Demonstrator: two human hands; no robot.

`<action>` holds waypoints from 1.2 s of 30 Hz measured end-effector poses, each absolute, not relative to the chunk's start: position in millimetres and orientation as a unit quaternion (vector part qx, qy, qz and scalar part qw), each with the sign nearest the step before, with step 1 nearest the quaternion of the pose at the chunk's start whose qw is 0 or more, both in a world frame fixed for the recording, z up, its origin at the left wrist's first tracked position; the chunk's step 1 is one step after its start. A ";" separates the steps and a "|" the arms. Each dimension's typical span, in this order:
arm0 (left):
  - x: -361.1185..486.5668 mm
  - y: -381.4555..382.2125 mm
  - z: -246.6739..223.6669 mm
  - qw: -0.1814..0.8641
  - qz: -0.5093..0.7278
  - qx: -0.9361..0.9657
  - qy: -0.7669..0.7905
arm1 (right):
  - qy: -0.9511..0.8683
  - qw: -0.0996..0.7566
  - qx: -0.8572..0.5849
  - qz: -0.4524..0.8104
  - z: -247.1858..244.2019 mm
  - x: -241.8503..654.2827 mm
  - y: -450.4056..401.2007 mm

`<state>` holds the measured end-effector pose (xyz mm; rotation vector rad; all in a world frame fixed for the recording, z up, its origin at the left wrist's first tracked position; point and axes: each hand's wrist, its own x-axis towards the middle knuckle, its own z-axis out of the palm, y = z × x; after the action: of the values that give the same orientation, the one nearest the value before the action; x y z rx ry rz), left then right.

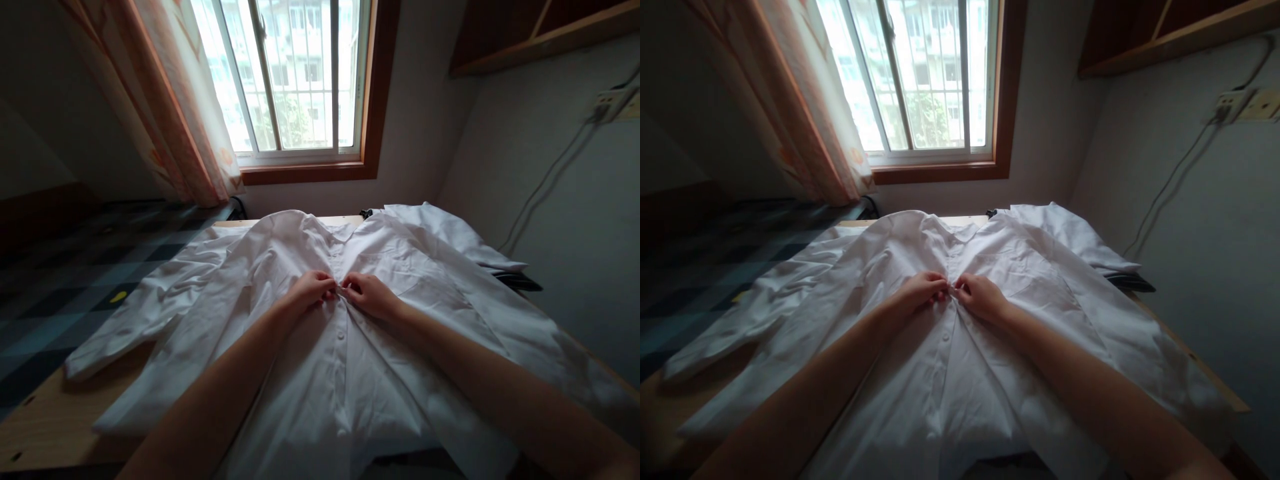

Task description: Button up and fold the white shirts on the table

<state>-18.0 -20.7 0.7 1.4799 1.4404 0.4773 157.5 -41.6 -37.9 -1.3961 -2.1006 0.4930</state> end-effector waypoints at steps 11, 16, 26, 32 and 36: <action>-18.4 -16.9 -7.8 0.493 0.219 0.617 0.573 | -0.753 0.258 -0.563 0.224 -31.4 154.6 -40.0; -18.3 -15.6 -10.5 0.493 0.249 0.610 0.568 | -0.766 0.247 -0.534 0.258 -29.9 158.8 -38.7; -19.5 -17.5 -9.9 0.494 0.251 0.616 0.560 | -0.766 0.180 -0.606 0.118 -28.4 143.7 -44.0; -19.6 -17.0 -10.5 0.512 0.259 0.615 0.541 | -0.764 0.184 -0.606 0.127 -28.7 143.5 -42.6; -20.5 -12.8 -15.7 0.514 0.257 0.619 0.537 | -0.757 0.201 -0.602 0.155 -29.1 145.8 -39.5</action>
<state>-20.5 -12.8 -15.7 1.4871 1.2899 0.6170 145.8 -39.5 -29.1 -1.6811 -2.1166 0.4333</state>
